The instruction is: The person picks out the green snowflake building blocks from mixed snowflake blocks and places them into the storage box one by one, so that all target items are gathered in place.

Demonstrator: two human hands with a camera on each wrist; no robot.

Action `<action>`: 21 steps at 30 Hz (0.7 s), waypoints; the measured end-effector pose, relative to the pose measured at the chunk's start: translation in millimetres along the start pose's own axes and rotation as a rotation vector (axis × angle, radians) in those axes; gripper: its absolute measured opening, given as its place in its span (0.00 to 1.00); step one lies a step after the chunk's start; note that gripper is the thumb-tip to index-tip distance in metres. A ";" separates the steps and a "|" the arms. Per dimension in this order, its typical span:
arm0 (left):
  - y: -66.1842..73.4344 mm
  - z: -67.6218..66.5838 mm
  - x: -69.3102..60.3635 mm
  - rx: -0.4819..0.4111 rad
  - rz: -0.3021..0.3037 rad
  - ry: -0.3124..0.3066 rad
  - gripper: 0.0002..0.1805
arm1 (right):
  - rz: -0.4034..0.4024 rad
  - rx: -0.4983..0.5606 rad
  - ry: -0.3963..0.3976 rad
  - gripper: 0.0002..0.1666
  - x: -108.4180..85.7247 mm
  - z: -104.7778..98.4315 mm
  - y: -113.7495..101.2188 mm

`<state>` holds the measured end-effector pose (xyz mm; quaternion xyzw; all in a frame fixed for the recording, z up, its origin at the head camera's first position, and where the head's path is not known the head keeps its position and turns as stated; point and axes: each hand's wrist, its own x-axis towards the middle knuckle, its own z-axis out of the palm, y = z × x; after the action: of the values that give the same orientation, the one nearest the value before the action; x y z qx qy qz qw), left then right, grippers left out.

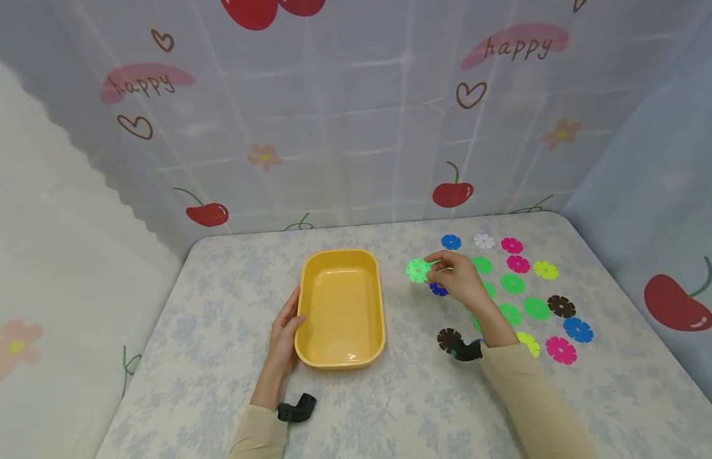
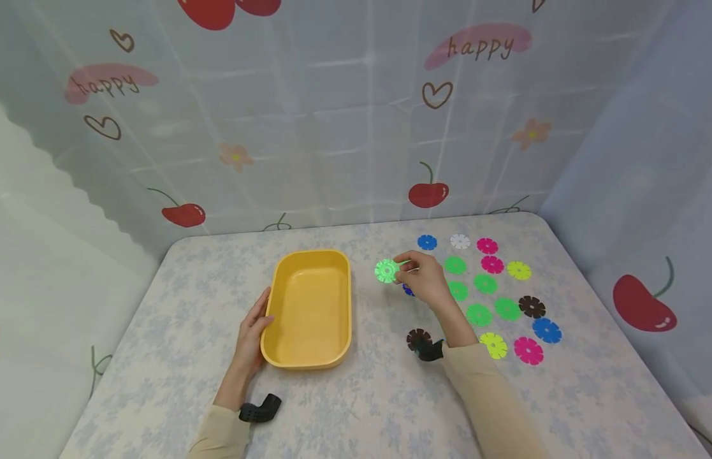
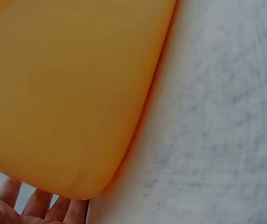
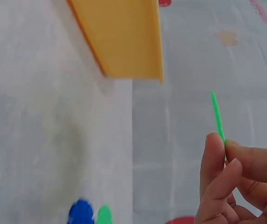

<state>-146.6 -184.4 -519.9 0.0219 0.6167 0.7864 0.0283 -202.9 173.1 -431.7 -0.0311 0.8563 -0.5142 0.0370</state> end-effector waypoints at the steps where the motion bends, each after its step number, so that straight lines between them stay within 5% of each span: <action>1: -0.1 -0.1 0.0 0.003 0.000 0.002 0.33 | -0.004 0.008 -0.003 0.17 3.7 4.2 -4.5; 11: -1.3 -0.7 1.0 0.022 -0.008 0.000 0.33 | 0.015 0.016 -0.105 0.16 35.3 44.5 -38.4; 21: -1.0 -1.8 -0.4 0.030 -0.019 -0.010 0.33 | 0.000 0.062 -0.271 0.16 59.9 77.2 -49.4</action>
<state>-146.3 -186.0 -521.3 0.0204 0.6284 0.7767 0.0383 -254.4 76.6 -426.1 -0.0991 0.8271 -0.5317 0.1530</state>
